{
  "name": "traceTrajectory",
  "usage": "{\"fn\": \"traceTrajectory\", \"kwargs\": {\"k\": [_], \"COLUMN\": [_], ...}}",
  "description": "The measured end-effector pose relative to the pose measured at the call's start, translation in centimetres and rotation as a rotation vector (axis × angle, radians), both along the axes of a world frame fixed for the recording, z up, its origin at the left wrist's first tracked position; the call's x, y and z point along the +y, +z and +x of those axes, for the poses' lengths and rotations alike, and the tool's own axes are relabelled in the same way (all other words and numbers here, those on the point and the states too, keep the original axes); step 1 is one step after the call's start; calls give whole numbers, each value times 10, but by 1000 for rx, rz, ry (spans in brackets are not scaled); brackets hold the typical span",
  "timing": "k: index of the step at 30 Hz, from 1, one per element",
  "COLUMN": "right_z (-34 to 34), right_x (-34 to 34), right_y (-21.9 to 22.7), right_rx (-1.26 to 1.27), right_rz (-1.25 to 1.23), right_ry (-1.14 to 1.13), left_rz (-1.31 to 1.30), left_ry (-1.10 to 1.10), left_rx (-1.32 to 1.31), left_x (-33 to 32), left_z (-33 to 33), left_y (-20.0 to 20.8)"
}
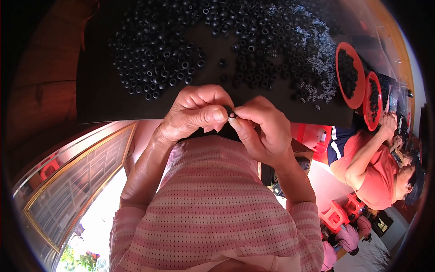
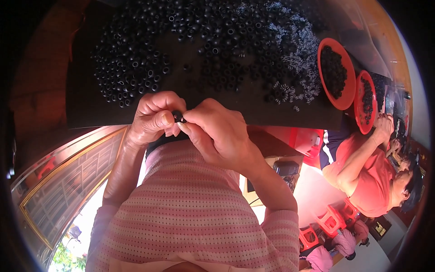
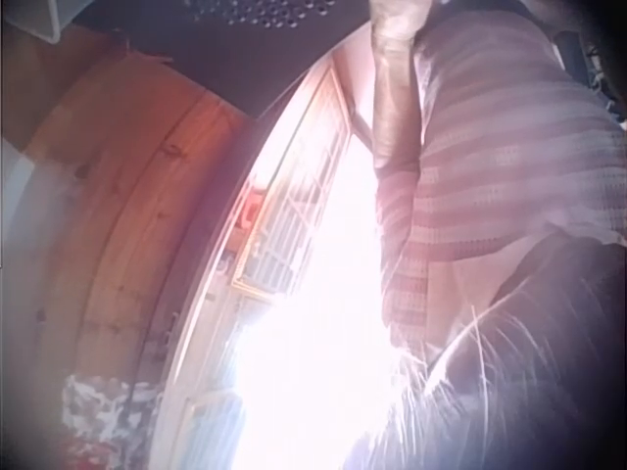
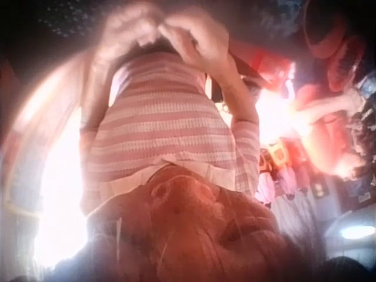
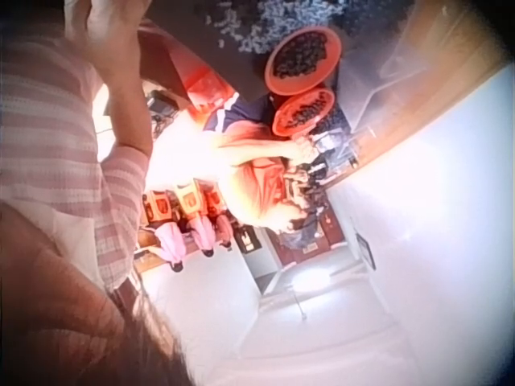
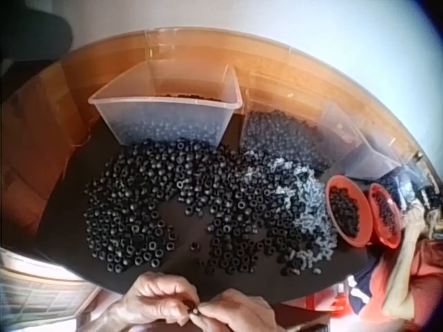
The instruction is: The person assembles small black components by inserting inner pieces into outer rubber rings by hand, places them onto a plate, and empties the plate into a storage container.
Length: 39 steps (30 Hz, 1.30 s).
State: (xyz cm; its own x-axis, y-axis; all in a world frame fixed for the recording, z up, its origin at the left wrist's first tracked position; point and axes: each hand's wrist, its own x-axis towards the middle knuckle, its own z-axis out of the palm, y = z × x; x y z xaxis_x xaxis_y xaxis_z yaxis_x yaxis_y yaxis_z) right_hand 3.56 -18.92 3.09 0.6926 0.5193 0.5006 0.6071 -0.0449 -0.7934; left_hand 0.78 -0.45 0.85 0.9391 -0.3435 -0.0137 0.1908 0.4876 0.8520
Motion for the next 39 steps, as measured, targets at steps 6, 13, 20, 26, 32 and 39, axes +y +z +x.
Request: {"fn": "traceTrajectory", "kwargs": {"k": [6, 13, 20, 26, 32, 39], "right_z": [12, 12, 12, 8, 0, -6], "right_x": [-1, -3, -2, -2, 2, 2], "right_y": [7, 10, 2, -2, -10, -11], "right_rx": [-10, -115, -99, -35, -41, -67], "right_rz": [-106, -137, -89, -67, -8, 28], "right_ry": [74, 116, 100, 84, -5, -115], "left_rz": [-52, -22, 54, 116, 111, 132], "left_ry": [-15, -10, 26, 110, 163, 182], "left_rx": [16, 26, 40, 20, -25, -71], "left_x": [2, 0, -4, -8, -13, -15], "left_z": [-2, -1, -3, -6, -9, -10], "left_y": [-3, -3, 4, 7, 1, -3]}}
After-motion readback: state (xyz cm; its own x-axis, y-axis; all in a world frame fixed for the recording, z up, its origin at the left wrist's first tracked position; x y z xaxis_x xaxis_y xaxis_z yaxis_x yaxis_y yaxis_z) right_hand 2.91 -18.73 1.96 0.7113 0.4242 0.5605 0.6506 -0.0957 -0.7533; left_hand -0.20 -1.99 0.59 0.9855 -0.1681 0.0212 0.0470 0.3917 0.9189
